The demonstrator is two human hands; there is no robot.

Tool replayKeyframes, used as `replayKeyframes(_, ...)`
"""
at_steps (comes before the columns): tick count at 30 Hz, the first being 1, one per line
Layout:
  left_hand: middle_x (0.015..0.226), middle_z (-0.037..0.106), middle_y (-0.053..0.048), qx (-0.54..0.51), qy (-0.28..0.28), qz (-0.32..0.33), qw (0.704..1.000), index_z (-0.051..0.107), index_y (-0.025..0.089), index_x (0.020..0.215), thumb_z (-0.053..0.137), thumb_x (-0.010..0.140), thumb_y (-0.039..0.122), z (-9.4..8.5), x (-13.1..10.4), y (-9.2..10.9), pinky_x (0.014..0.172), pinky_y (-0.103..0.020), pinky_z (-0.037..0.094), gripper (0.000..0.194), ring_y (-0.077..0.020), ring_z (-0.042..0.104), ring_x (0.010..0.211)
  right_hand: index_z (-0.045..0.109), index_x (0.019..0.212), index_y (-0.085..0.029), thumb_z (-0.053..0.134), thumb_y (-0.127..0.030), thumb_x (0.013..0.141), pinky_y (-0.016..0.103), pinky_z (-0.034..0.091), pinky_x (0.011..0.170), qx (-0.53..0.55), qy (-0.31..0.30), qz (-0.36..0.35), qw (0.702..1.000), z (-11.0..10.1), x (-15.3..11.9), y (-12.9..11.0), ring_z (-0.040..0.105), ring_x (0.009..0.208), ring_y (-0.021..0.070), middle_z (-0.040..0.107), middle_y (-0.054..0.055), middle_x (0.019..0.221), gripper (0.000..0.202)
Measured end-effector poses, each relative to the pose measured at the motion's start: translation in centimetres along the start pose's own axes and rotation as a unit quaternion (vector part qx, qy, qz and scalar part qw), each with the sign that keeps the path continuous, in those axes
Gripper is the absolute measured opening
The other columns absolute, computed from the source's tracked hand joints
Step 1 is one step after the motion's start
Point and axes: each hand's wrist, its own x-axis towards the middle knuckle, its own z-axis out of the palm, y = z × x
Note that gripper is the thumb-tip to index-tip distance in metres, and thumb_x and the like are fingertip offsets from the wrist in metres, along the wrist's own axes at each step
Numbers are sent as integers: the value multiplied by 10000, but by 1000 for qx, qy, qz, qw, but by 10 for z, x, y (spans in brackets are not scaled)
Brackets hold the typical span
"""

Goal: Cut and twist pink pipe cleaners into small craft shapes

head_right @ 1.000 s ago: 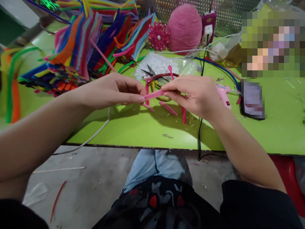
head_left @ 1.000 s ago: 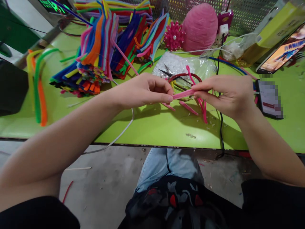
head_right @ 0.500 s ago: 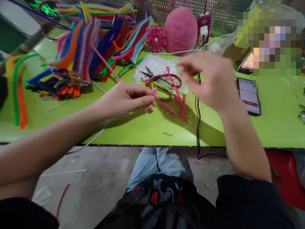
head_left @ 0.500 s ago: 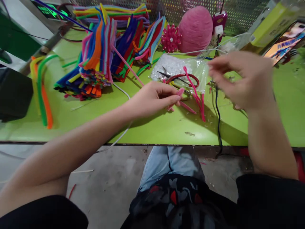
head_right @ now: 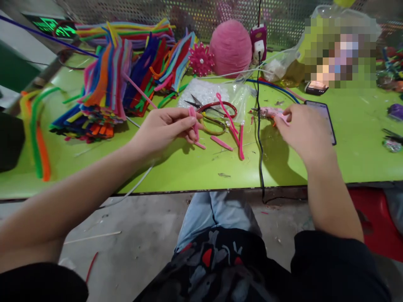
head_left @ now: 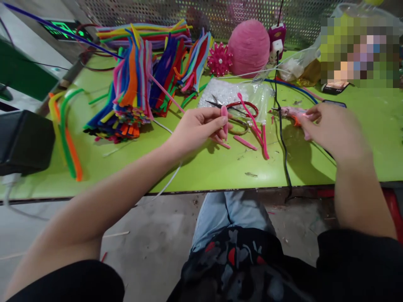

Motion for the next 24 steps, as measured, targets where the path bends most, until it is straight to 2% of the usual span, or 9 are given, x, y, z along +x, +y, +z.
replayKeyframes(1,672,726,-25,4,10,4,1000,763,135,864,688,972,163,-1,1,0,593,-162,606,134,-89,687,591,785,924,-213,746,-331,891,362,406,529,15,23,-24,999,-1,-4,-13,626,580,234,754,92,730,129)
replayKeyframes(2,679,731,-25,6,22,5,1000,754,138,848,694,969,167,-3,2,0,579,-157,597,138,-88,688,591,782,1003,-207,718,-322,913,381,463,583,38,6,-58,998,-2,-6,-27,675,676,259,782,103,846,159)
replayKeyframes(7,818,783,-51,15,69,14,997,730,148,805,722,961,215,-7,5,0,555,-156,582,169,-107,733,673,761,1019,-170,683,-299,944,438,566,833,81,-69,-196,975,15,9,-92,708,931,289,760,138,1019,169)
replayKeyframes(9,866,795,-60,23,75,20,997,744,149,820,731,958,234,-9,5,1,559,-156,578,163,-114,748,711,751,1068,-147,700,-276,920,440,566,888,60,-91,-221,969,28,23,-109,696,1010,307,738,158,1072,203)
replayKeyframes(12,838,790,-47,27,90,29,995,761,152,835,728,957,226,-11,5,3,574,-158,574,146,-116,757,719,746,1066,-130,698,-267,889,435,567,854,14,-142,-205,968,44,43,-128,686,1013,320,712,189,1124,229)
replayKeyframes(15,761,765,-26,23,100,37,994,756,152,826,720,962,217,-13,5,4,585,-163,575,155,-118,761,694,733,897,-154,738,-296,847,419,561,794,9,-176,-176,968,48,57,-139,678,925,296,707,179,1068,150)
replayKeyframes(18,779,772,-29,14,96,56,994,757,145,844,700,976,210,-15,4,6,582,-154,572,157,-111,767,689,663,754,-181,768,-290,808,416,553,780,49,-163,-152,974,42,64,-141,670,872,283,707,156,971,161)
replayKeyframes(21,848,795,-42,9,97,77,992,756,139,886,677,989,197,-17,2,10,571,-142,566,142,-101,772,696,633,780,-185,708,-266,837,429,545,784,91,-116,-120,982,35,63,-134,672,842,287,708,146,909,124)
replayKeyframes(24,835,795,-43,14,107,85,990,750,141,868,681,991,207,-16,-1,13,572,-145,572,156,-104,772,696,615,869,-208,641,-263,875,377,529,699,235,-70,-90,965,32,52,-124,646,711,230,685,68,785,61)
